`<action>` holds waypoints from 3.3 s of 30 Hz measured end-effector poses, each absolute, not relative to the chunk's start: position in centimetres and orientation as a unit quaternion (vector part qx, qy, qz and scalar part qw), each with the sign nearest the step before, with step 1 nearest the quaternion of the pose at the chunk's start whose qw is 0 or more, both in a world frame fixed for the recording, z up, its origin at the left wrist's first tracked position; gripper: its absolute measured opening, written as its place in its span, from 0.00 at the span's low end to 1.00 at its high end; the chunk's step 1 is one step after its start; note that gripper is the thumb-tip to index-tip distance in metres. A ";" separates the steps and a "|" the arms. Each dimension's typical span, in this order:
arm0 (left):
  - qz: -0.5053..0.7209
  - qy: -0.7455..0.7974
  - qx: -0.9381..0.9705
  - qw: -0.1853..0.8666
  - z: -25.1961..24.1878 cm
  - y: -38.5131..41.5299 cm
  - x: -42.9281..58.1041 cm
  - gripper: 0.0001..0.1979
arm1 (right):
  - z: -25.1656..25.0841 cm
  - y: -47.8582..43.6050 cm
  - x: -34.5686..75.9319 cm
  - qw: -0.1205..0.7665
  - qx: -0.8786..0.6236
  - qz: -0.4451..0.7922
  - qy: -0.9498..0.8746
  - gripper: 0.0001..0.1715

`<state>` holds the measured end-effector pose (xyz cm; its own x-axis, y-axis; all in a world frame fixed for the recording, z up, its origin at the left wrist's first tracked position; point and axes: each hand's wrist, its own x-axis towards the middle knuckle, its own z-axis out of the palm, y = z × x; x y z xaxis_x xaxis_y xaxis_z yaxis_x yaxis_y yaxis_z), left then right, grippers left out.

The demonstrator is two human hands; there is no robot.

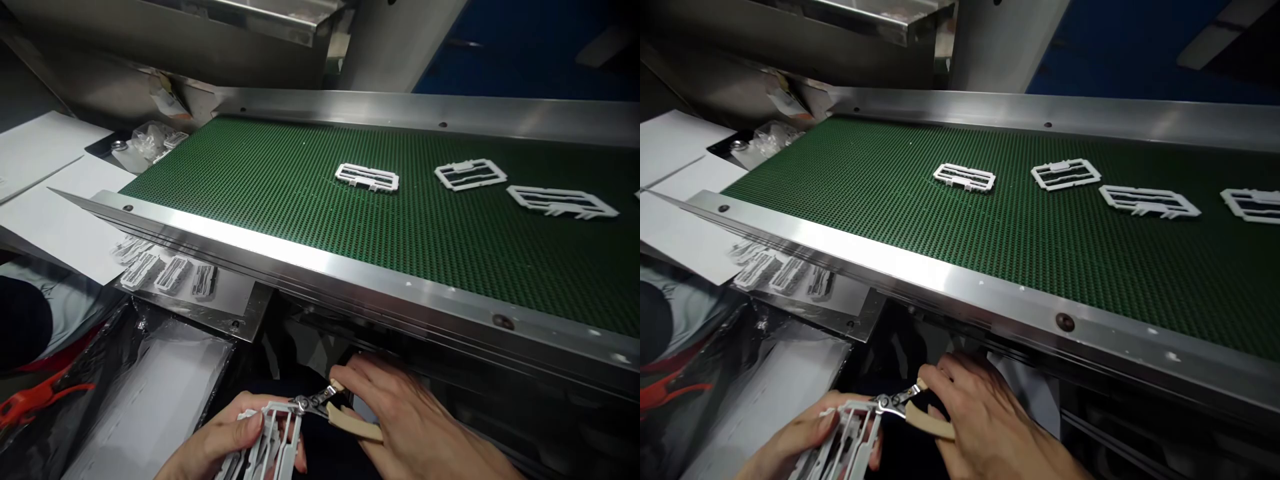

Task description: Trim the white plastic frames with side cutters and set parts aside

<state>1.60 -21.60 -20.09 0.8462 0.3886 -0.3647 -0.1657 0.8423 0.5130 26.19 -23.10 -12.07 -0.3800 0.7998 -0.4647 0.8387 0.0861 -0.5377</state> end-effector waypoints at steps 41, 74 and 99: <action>0.184 0.196 0.182 0.946 -20.7 -22.3 2.4 0.31 | -13.1 -23.3 25.8 0.005 0.544 -0.345 0.765 0.11; 0.267 0.362 0.058 0.891 -18.7 -21.8 3.2 0.12 | -15.8 -25.5 20.9 -0.162 0.626 -0.602 0.469 0.18; 0.326 0.465 0.021 0.823 -21.0 -21.2 3.0 0.19 | -16.2 -25.1 20.1 -0.309 0.580 -0.689 0.306 0.27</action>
<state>2.97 -21.19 -20.95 0.3547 0.5568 -0.7511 -0.5176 0.7859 0.3382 20.15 -25.11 -16.22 -0.1364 0.7801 -0.6106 -0.0714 -0.6225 -0.7793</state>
